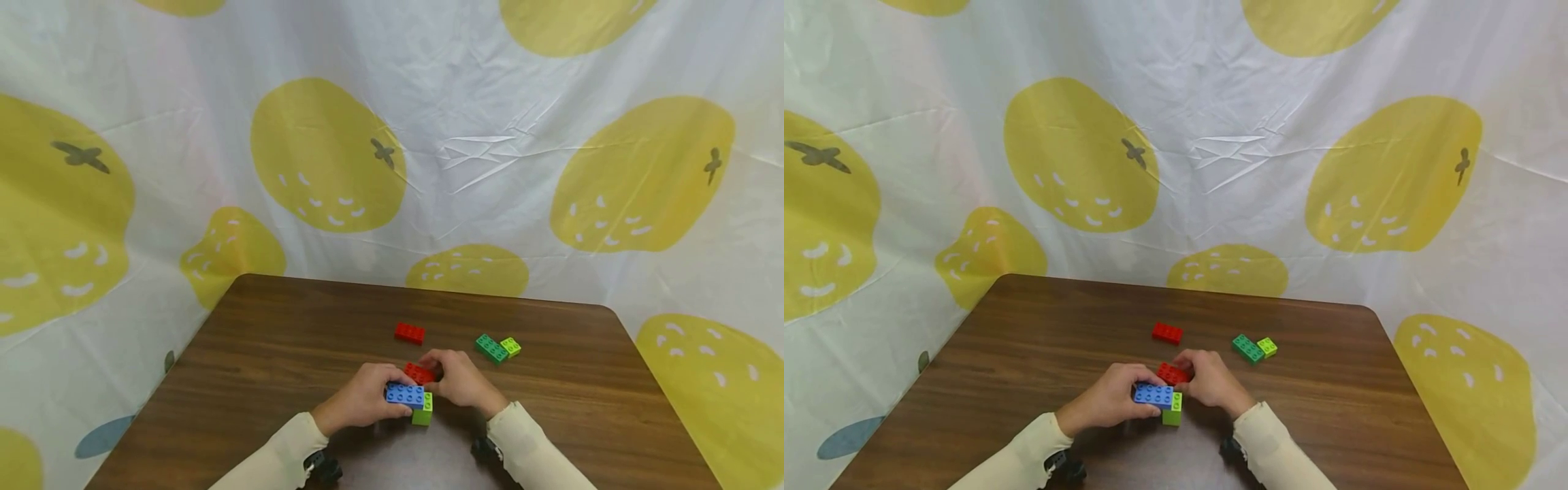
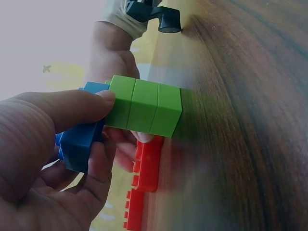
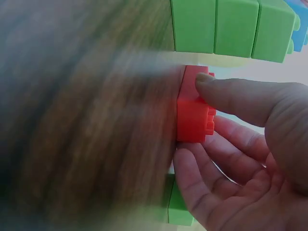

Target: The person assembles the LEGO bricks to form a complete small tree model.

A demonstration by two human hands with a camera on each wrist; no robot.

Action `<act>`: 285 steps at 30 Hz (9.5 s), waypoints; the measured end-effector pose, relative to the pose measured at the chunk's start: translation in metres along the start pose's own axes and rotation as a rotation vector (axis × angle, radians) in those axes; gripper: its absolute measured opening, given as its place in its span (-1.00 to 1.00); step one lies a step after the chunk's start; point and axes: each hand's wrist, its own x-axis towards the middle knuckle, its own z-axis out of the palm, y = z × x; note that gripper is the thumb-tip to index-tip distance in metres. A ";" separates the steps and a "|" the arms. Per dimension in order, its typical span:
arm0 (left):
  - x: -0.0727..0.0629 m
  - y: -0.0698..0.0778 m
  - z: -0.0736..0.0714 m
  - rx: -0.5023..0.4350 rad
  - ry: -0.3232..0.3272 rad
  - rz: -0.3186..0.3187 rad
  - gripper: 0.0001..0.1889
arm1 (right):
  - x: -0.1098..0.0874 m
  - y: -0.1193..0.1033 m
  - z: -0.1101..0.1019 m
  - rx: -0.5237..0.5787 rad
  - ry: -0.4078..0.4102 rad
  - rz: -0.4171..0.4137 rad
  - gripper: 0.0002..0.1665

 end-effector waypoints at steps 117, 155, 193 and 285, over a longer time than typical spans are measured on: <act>0.012 -0.024 -0.025 -0.124 0.148 0.001 -0.61 | -0.053 -0.020 -0.023 0.042 0.034 -0.220 -0.74; 0.110 -0.083 -0.014 0.107 0.073 -0.133 -0.38 | -0.053 -0.020 -0.021 0.027 0.035 -0.212 -0.69; 0.077 -0.031 -0.039 0.022 0.098 -0.034 -0.61 | -0.056 -0.012 -0.020 0.039 0.057 -0.180 -0.55; -0.002 0.020 -0.019 0.232 0.007 0.207 -0.62 | -0.061 -0.010 -0.020 0.084 0.036 -0.205 -0.72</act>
